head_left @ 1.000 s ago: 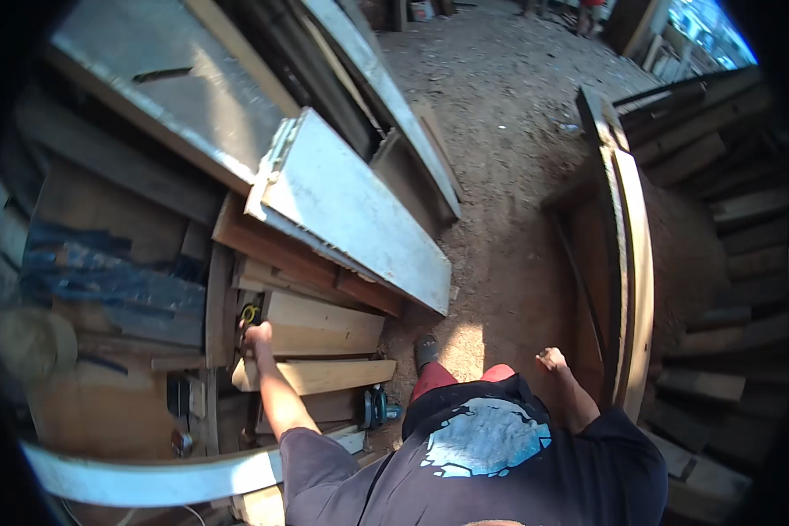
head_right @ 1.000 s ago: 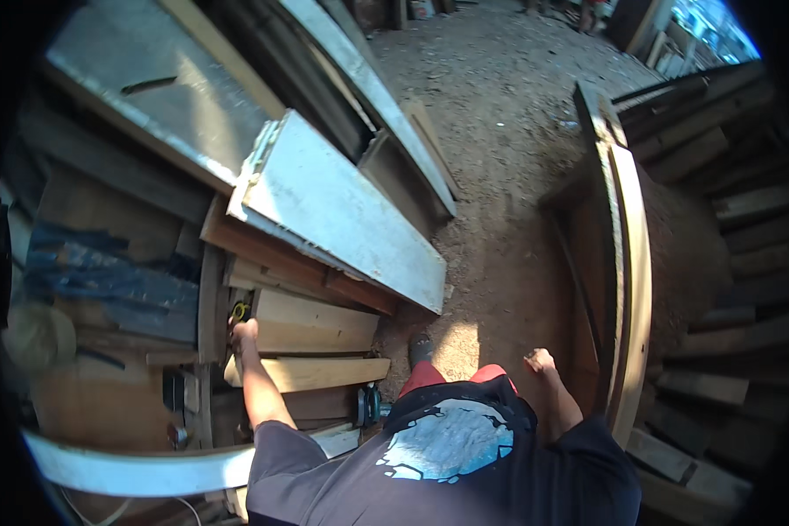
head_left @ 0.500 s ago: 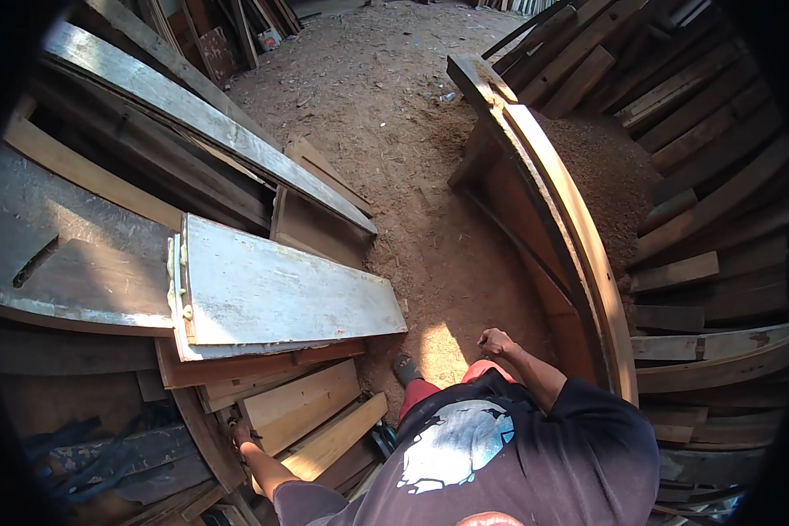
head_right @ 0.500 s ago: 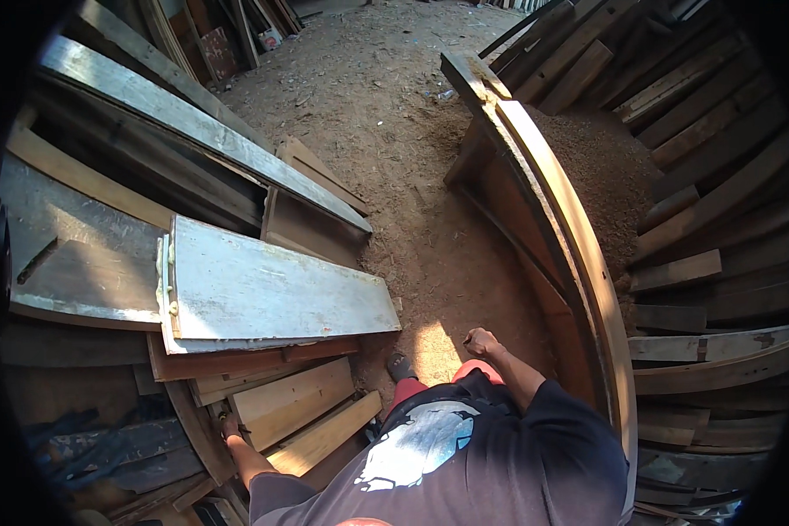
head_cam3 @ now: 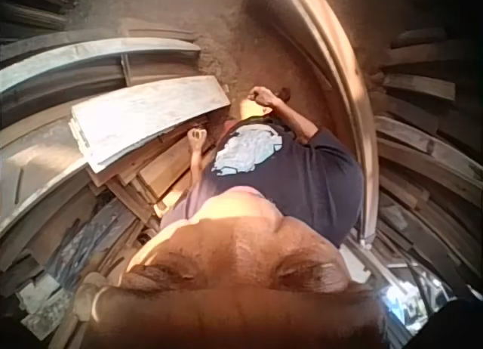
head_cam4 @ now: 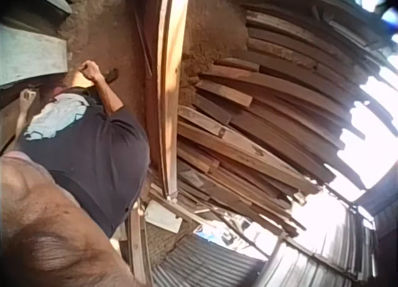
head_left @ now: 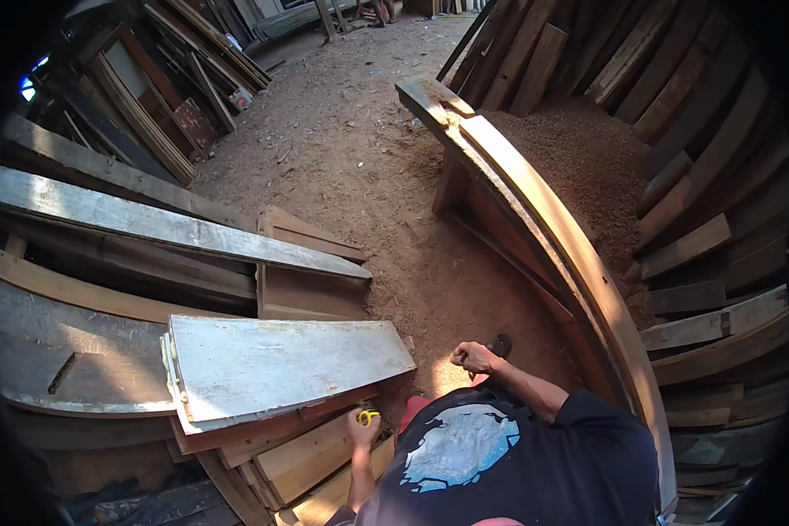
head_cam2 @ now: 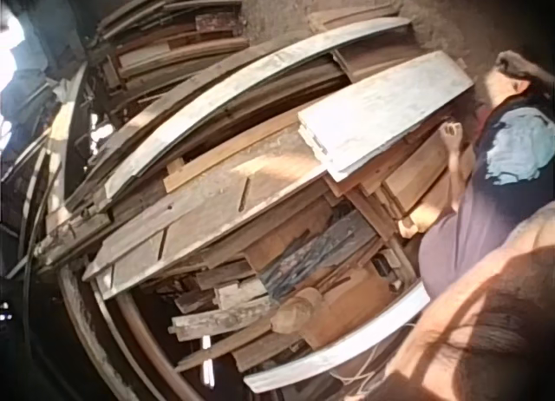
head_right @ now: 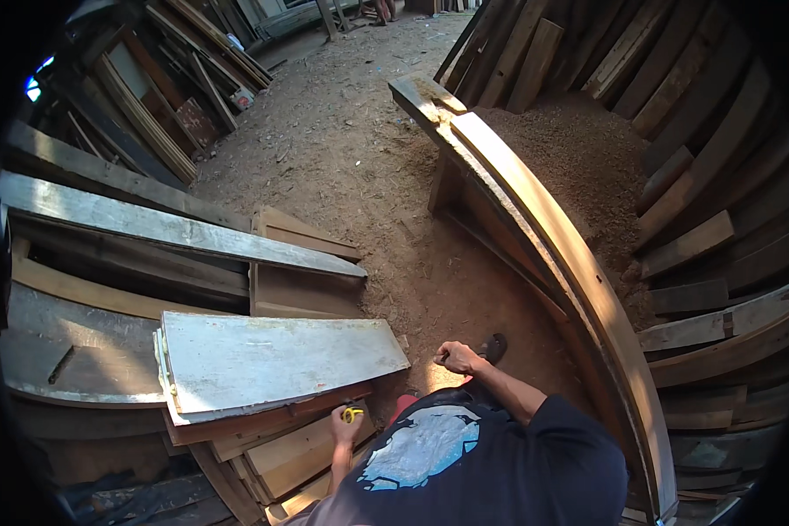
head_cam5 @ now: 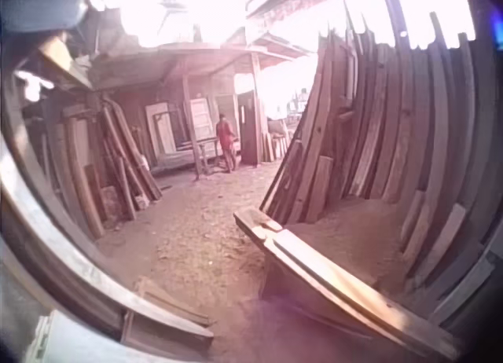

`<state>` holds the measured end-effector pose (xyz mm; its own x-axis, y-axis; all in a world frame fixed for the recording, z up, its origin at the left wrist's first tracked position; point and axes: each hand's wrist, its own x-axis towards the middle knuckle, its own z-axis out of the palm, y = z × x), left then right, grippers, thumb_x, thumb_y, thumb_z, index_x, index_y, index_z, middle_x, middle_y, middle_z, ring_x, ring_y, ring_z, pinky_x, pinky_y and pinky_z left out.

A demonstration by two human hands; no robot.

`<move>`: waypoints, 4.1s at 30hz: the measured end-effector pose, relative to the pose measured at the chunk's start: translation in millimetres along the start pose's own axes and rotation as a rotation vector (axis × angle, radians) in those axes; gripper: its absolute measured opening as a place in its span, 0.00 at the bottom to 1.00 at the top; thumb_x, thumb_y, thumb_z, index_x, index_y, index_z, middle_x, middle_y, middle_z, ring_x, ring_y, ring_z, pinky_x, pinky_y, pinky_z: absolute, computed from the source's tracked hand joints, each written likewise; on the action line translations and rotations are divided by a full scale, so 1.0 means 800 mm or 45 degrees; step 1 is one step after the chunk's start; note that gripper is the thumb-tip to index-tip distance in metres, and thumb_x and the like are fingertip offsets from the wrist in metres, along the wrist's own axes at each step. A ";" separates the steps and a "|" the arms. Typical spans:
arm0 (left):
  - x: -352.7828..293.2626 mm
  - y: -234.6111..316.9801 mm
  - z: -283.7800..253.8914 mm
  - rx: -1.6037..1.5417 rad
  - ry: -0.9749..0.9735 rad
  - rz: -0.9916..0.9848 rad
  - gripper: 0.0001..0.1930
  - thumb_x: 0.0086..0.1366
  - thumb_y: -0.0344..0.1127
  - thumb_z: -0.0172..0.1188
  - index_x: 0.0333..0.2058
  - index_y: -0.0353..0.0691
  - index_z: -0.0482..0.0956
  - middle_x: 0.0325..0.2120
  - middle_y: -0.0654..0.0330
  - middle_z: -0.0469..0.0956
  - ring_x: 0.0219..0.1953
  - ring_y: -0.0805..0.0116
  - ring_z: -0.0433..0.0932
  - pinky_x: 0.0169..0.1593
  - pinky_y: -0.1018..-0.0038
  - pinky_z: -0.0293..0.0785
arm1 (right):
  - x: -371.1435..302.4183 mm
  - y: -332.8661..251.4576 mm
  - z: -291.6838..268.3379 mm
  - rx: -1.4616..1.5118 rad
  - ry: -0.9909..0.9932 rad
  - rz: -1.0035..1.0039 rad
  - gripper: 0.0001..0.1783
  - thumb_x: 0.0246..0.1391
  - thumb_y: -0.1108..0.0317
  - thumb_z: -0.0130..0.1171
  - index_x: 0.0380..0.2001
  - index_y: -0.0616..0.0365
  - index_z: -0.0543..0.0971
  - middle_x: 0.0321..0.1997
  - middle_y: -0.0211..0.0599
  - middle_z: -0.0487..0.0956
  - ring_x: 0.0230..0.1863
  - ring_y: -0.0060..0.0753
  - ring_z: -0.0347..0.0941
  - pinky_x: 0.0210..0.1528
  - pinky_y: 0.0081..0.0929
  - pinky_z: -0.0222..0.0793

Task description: The person marks a line on a wooden plank using a square and a pencil, then extends a tape measure along the plank and marks measurements with the pencil.

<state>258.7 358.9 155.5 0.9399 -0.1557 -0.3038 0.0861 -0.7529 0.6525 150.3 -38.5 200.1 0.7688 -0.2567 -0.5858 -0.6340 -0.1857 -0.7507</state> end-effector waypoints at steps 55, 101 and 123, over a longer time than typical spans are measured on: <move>0.535 0.919 0.538 -0.838 -1.618 -0.237 0.06 0.64 0.34 0.63 0.34 0.39 0.76 0.27 0.61 0.78 0.27 0.69 0.80 0.29 0.73 0.77 | 0.153 0.044 -0.525 -0.002 1.135 0.485 0.10 0.50 0.66 0.58 0.35 0.58 0.79 0.31 0.53 0.81 0.34 0.56 0.79 0.38 0.45 0.74; 0.469 0.877 0.588 0.623 -0.847 1.996 0.39 0.52 0.38 0.62 0.62 0.30 0.63 0.64 0.32 0.56 0.69 0.35 0.50 0.71 0.48 0.45 | 0.112 0.120 -0.545 0.069 1.118 0.919 0.16 0.54 0.57 0.59 0.28 0.62 0.81 0.30 0.54 0.80 0.35 0.56 0.78 0.37 0.46 0.69; 0.471 0.867 0.599 0.705 -0.689 2.005 0.29 0.60 0.37 0.53 0.61 0.36 0.67 0.64 0.39 0.60 0.70 0.41 0.53 0.71 0.50 0.49 | 0.111 0.111 -0.552 0.074 1.037 0.992 0.17 0.56 0.53 0.58 0.33 0.56 0.83 0.36 0.52 0.81 0.42 0.56 0.78 0.44 0.46 0.71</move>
<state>514.6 -528.6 160.8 -0.2058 -0.9756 0.0768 -0.9379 0.2190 0.2690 124.9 -496.6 216.3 -0.1319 -0.8292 -0.5432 -0.8958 0.3344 -0.2929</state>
